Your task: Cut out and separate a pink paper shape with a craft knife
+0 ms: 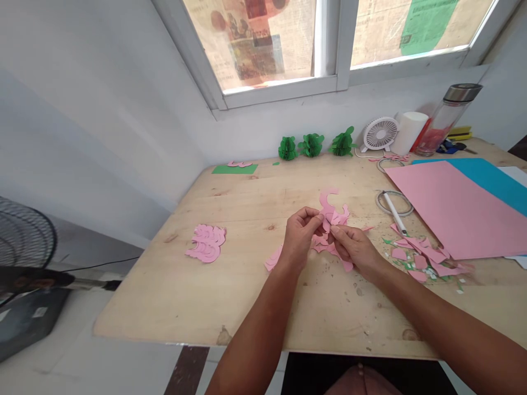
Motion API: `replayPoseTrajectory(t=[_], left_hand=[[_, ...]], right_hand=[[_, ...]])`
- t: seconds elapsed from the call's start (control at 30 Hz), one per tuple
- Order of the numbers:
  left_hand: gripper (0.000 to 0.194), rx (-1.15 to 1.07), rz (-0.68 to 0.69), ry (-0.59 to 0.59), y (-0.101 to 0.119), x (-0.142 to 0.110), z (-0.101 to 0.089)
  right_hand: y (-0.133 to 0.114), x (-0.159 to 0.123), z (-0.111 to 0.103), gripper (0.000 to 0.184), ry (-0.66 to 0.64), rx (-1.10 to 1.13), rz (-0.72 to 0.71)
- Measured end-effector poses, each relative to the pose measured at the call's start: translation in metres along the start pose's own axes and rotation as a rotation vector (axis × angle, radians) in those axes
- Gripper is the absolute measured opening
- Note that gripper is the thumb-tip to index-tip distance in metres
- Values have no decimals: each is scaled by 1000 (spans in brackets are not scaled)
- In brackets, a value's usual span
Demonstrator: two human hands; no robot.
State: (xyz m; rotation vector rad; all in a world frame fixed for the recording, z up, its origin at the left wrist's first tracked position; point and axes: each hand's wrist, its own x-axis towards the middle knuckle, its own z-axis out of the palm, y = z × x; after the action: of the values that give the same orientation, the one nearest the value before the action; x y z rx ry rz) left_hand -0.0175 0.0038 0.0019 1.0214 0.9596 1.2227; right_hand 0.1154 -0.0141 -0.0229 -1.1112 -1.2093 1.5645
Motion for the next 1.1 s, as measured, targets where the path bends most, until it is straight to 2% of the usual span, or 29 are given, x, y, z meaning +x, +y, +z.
replayPoseTrajectory(t=[1.1], left_hand=[[13,-23,-3,12,1,0,2]], right_hand=[[-1,-1,0,36,20,-20,-9]])
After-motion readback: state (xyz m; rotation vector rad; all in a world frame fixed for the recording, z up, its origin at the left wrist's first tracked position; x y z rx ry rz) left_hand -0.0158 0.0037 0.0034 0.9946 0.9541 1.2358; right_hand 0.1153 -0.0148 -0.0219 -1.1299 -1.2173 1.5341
